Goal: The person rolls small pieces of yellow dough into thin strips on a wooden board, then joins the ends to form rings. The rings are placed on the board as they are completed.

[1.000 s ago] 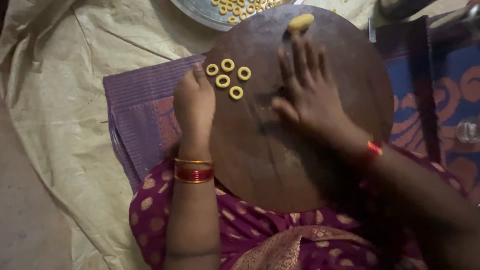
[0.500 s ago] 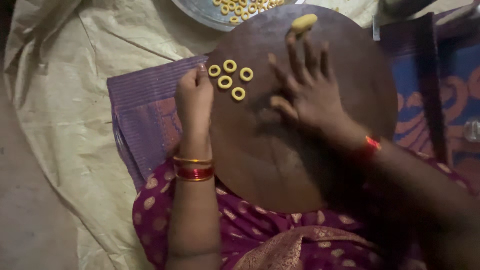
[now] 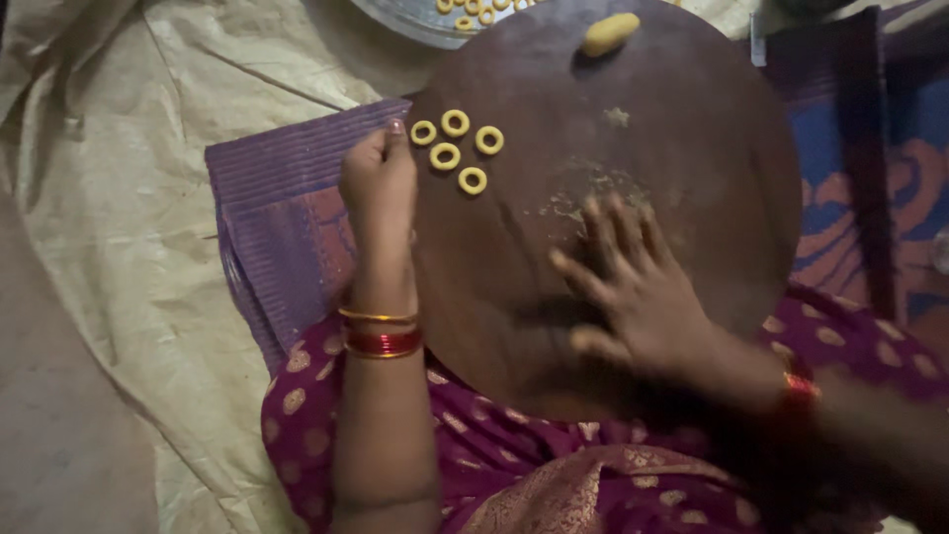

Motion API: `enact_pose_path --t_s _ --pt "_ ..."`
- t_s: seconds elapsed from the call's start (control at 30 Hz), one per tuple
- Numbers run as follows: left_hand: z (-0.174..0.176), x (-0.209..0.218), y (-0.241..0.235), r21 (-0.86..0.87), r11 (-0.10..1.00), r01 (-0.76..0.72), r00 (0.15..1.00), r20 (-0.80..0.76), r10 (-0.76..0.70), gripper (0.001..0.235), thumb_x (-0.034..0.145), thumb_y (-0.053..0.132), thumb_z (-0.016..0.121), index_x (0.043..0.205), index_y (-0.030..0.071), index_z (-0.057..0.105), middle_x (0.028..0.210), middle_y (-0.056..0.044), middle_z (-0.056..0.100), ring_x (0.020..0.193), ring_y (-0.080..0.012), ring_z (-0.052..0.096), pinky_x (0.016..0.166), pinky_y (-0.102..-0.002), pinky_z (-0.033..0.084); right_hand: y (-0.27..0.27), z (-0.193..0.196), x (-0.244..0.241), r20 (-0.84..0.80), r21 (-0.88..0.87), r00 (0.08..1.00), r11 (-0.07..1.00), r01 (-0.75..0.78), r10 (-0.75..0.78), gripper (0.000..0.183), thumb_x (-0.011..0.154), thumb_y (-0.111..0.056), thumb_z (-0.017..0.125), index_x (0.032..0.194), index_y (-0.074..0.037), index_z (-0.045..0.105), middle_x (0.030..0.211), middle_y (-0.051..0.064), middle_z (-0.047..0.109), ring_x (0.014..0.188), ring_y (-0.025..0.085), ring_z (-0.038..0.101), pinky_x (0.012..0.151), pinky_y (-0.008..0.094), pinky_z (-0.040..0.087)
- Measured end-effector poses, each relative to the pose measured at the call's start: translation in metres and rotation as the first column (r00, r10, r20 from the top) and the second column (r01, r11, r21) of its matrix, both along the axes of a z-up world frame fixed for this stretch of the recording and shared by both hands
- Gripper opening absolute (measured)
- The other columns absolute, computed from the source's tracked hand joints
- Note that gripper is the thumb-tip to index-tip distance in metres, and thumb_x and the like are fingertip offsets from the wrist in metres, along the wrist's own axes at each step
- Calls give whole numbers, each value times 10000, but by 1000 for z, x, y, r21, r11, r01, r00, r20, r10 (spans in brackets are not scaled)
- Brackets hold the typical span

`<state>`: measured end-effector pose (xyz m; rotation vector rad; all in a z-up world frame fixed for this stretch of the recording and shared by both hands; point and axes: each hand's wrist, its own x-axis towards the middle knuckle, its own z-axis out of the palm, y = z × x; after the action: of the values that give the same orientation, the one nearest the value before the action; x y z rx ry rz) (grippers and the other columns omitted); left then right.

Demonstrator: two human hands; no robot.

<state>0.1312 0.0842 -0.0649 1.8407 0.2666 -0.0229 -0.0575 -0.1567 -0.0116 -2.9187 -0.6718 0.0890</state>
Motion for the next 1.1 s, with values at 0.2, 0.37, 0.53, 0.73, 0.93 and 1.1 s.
enact_pose_path --t_s 0.2,0.37,0.53,0.73,0.93,1.1 --pt "-10 3 1 -50 999 -14 999 51 16 346 1023 243 616 794 -7 685 590 0 527 592 -77 427 570 -317 407 -15 -3 124 6 -162 972 959 234 -237 934 988 -800 175 1725 -227 191 1696 229 -35 1551 421 -68 1224 621 -83" --pt "-7 2 0 -84 995 -46 998 -44 43 422 1034 251 610 689 11 587 537 4 450 510 -87 355 492 -328 330 0 -4 64 142 46 989 999 23 -29 943 1004 -819 184 1690 -171 202 1678 265 -105 1577 424 -97 1286 578 -52" --pt "-6 1 0 -5 999 -39 997 -63 39 460 1030 269 610 635 47 529 500 18 439 470 -75 360 459 -310 334 11 1 -30 14 133 996 987 -91 90 876 973 -826 132 1635 -253 145 1707 231 -101 1583 393 -102 1287 561 -51" --pt "-6 3 0 -92 995 -24 997 -73 18 424 1045 269 616 704 17 595 545 31 461 500 -82 366 481 -306 321 4 -9 81 132 -104 990 992 65 -51 909 994 -811 137 1704 -248 199 1695 216 -74 1549 380 -133 1212 557 -176" --pt "-8 3 2 -113 994 -2 1000 31 5 349 1030 234 618 793 -5 707 600 20 593 578 -66 461 555 -298 427 8 6 102 105 -69 992 994 81 -74 927 999 -822 208 1713 -233 272 1682 278 -45 1556 424 -94 1232 586 -106" --pt "-13 1 0 -29 999 -31 999 -26 31 364 1008 253 637 772 -23 661 569 -33 525 548 -103 419 541 -328 400 12 -8 -6 97 161 993 984 -75 60 876 1003 -819 115 1678 -261 132 1685 263 -148 1593 383 -155 1315 542 -103"
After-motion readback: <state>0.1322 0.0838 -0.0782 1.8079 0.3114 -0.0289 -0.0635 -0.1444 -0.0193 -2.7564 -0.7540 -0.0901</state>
